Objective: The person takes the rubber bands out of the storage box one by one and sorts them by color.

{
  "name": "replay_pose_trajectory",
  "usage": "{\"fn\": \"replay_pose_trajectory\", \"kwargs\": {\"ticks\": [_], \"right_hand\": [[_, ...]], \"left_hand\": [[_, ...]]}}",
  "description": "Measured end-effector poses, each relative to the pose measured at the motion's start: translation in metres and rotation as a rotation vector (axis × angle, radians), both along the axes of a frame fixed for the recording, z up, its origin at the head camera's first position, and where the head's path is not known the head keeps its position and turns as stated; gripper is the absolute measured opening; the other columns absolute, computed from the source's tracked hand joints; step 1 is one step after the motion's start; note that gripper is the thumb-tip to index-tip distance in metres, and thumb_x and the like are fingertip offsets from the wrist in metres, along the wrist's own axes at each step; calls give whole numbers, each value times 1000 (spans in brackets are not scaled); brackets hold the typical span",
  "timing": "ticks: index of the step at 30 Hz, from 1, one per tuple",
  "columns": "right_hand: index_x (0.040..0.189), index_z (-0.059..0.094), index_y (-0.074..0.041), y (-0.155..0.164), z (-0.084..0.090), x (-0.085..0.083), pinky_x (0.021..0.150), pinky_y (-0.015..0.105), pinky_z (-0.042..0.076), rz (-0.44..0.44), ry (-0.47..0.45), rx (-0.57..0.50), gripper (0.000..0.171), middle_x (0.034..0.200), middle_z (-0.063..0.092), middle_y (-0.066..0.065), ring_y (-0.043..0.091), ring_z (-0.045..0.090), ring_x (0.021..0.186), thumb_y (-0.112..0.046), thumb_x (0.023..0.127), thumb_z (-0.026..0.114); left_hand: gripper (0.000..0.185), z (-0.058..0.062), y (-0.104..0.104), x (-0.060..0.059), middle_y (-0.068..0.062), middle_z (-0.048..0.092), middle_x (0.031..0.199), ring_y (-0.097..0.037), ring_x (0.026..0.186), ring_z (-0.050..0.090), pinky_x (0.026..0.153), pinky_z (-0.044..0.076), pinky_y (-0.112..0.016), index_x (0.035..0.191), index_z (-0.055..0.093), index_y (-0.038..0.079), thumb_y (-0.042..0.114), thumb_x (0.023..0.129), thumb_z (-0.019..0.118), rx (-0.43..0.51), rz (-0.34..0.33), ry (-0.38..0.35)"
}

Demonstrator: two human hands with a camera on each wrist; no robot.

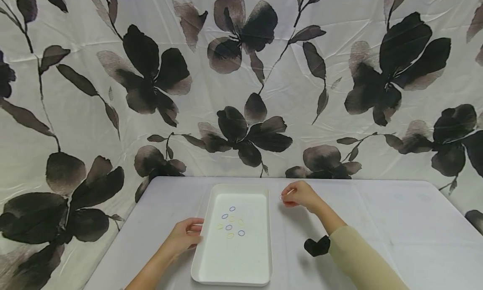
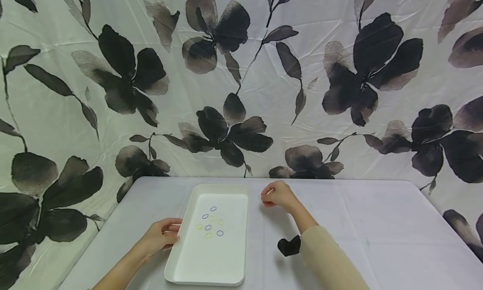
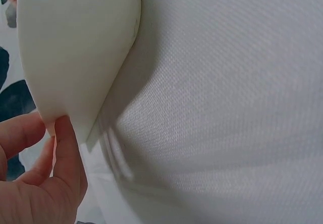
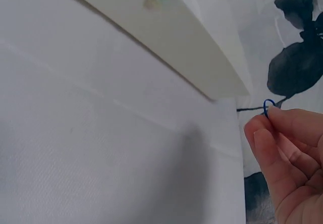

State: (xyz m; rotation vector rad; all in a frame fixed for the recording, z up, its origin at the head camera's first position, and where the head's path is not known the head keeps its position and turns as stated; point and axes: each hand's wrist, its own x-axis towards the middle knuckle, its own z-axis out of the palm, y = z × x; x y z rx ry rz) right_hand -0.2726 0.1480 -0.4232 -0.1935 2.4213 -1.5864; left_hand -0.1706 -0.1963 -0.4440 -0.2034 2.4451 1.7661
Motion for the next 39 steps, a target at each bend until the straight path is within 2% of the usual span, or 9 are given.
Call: {"fn": "replay_pose_trajectory", "kwargs": {"ticks": [14, 20, 29, 39], "right_hand": [[90, 62, 11, 12, -12, -3, 61, 28, 55, -67, -21, -15, 13, 71, 65, 8, 12, 62, 62, 3, 81, 66], [87, 63, 10, 15, -19, -3, 58, 24, 53, -109, -21, 6, 12, 67, 64, 4, 10, 60, 59, 3, 79, 67], [86, 64, 8, 16, -36, -3, 52, 22, 50, -113, -28, 23, 10, 63, 61, 3, 10, 58, 54, 2, 78, 67], [86, 64, 10, 11, -41, -4, 52, 21, 50, -153, -65, -2, 10, 65, 61, 3, 9, 56, 55, 4, 78, 68]], "left_hand": [[46, 3, -1, -3, -17, 59, 100, -20, 80, 60, 66, 53, -35, 120, 53, -8, -15, 75, 61, -27, 11, -22], [46, 1, 0, -4, -17, 59, 99, -21, 79, 60, 67, 53, -35, 119, 54, -8, -16, 74, 60, -13, 17, -29], [46, 0, 1, -3, -17, 59, 99, -21, 80, 61, 67, 54, -36, 119, 54, -8, -17, 74, 60, 0, 29, -42], [47, -1, 1, -1, -18, 59, 100, -21, 80, 61, 66, 53, -35, 120, 53, -8, -16, 73, 60, 18, 36, -56]]}}
